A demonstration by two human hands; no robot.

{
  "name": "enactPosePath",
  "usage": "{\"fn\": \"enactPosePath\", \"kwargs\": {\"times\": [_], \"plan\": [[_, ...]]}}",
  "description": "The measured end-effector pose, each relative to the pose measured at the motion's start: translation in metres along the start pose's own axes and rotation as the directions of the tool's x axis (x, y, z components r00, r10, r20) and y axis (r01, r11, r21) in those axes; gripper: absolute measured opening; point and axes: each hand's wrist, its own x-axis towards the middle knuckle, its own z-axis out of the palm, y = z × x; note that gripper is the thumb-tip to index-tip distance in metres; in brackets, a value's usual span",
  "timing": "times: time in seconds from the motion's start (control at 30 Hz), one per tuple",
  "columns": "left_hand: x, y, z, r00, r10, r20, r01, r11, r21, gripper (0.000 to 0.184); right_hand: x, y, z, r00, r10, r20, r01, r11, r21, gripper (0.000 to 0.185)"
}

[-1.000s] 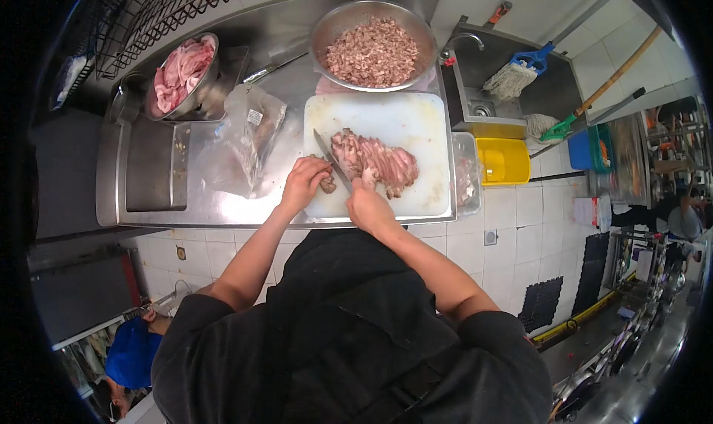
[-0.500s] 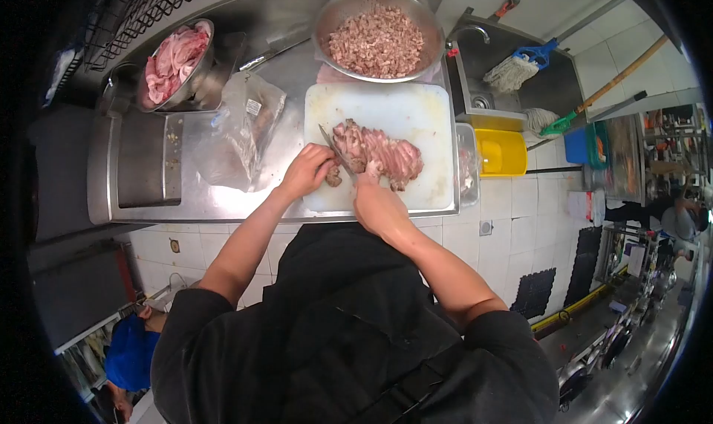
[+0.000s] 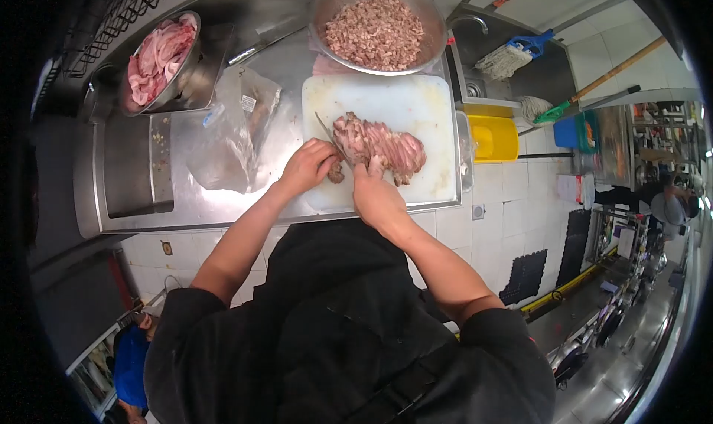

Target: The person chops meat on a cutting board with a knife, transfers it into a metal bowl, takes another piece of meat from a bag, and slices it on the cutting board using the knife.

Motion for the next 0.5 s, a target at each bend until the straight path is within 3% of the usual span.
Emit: {"fn": "enactPosePath", "kwargs": {"times": [0.13, 0.2, 0.27, 0.33, 0.5], "plan": [[0.000, -0.004, -0.001, 1.000, 0.015, -0.013, -0.015, 1.000, -0.021, 0.013, 0.009, -0.004, 0.015, 1.000, 0.027, 0.015, -0.028, 0.999, 0.046, 0.027], [-0.003, -0.003, 0.001, 1.000, 0.015, -0.010, -0.015, 0.999, -0.052, 0.012, 0.047, 0.007, 0.040, 0.997, -0.010, -0.073, 0.017, 0.995, 0.100, 0.031], [0.002, -0.007, -0.003, 1.000, 0.027, -0.011, -0.028, 0.997, -0.068, 0.012, 0.043, -0.017, 0.002, 0.998, 0.016, -0.066, -0.011, 0.997, 0.073, 0.032], [0.001, -0.007, -0.003, 0.999, 0.031, -0.008, -0.031, 0.997, -0.069, 0.012, 0.039, -0.021, -0.013, 0.998, 0.039, 0.041, -0.043, 0.996, 0.082, 0.032], [0.001, -0.009, -0.006, 1.000, 0.023, -0.005, -0.024, 0.998, -0.064, 0.013, 0.038, -0.016, 0.033, 0.999, 0.045, -0.009, -0.045, 0.998, -0.034, 0.032]]}}
